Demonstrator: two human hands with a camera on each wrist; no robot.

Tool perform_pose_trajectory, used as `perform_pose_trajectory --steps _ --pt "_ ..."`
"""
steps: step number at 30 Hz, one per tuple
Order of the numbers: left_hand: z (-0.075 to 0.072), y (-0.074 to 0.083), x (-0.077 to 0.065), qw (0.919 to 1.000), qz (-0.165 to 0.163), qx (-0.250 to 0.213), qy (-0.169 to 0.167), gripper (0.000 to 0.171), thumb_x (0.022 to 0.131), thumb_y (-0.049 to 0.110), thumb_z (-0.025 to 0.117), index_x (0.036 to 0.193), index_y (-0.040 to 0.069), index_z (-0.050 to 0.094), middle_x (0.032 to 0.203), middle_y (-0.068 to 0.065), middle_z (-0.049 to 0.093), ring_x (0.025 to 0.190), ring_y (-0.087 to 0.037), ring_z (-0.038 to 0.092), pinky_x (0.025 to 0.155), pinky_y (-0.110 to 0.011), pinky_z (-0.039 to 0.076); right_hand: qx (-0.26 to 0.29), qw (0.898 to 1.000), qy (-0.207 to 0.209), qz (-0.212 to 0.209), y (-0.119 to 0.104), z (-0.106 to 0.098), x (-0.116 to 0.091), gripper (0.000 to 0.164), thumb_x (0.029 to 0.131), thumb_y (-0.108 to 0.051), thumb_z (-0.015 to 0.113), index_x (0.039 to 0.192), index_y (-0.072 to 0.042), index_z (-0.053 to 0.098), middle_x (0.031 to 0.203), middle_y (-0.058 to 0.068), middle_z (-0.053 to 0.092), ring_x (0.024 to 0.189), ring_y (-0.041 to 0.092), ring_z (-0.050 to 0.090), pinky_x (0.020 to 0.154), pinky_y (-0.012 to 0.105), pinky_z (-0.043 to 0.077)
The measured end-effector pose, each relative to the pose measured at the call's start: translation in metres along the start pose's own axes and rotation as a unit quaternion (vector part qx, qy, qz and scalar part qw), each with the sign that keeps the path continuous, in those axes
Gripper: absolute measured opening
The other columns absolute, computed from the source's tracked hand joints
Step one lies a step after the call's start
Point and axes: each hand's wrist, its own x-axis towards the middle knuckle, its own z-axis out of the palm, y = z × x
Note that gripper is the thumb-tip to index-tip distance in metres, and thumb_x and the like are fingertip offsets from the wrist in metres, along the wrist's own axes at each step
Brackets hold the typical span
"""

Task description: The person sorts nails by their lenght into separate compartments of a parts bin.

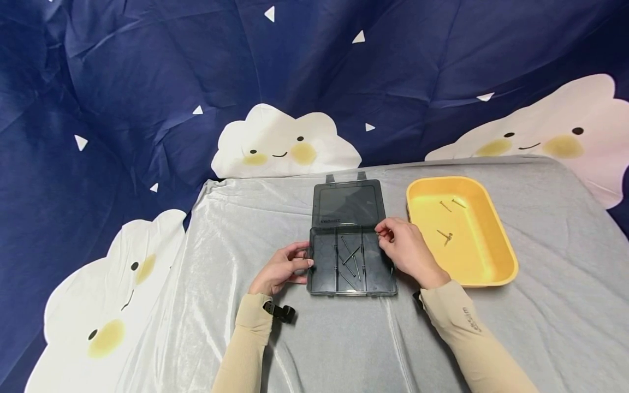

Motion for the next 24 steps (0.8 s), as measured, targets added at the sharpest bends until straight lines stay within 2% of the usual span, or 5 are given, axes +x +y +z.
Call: perform_pose_trajectory --steps 8,24 --pt "0.0 -0.001 0.001 1.0 0.0 0.0 -0.001 0.063 0.088 -0.001 0.065 0.145 0.01 0.041 0.118 -0.013 0.052 0.086 -0.012 0.063 0.062 -0.027 0.063 0.0 1.0 0.008 0.017 0.002 -0.004 0.0 0.02 0.083 0.0 0.061 0.103 0.0 0.066 0.098 0.016 0.065 0.083 0.027 0.065 0.076 0.041 0.057" --pt "0.0 -0.002 0.002 1.0 -0.003 0.002 -0.002 0.063 0.088 -0.001 0.065 0.145 0.01 0.042 0.12 -0.015 0.052 0.088 -0.013 0.064 0.064 -0.028 0.063 0.008 0.999 0.027 0.039 0.005 -0.026 -0.003 0.022 0.085 -0.001 0.057 0.105 0.0 0.066 0.101 0.016 0.066 0.087 0.028 0.065 0.077 0.041 0.055"
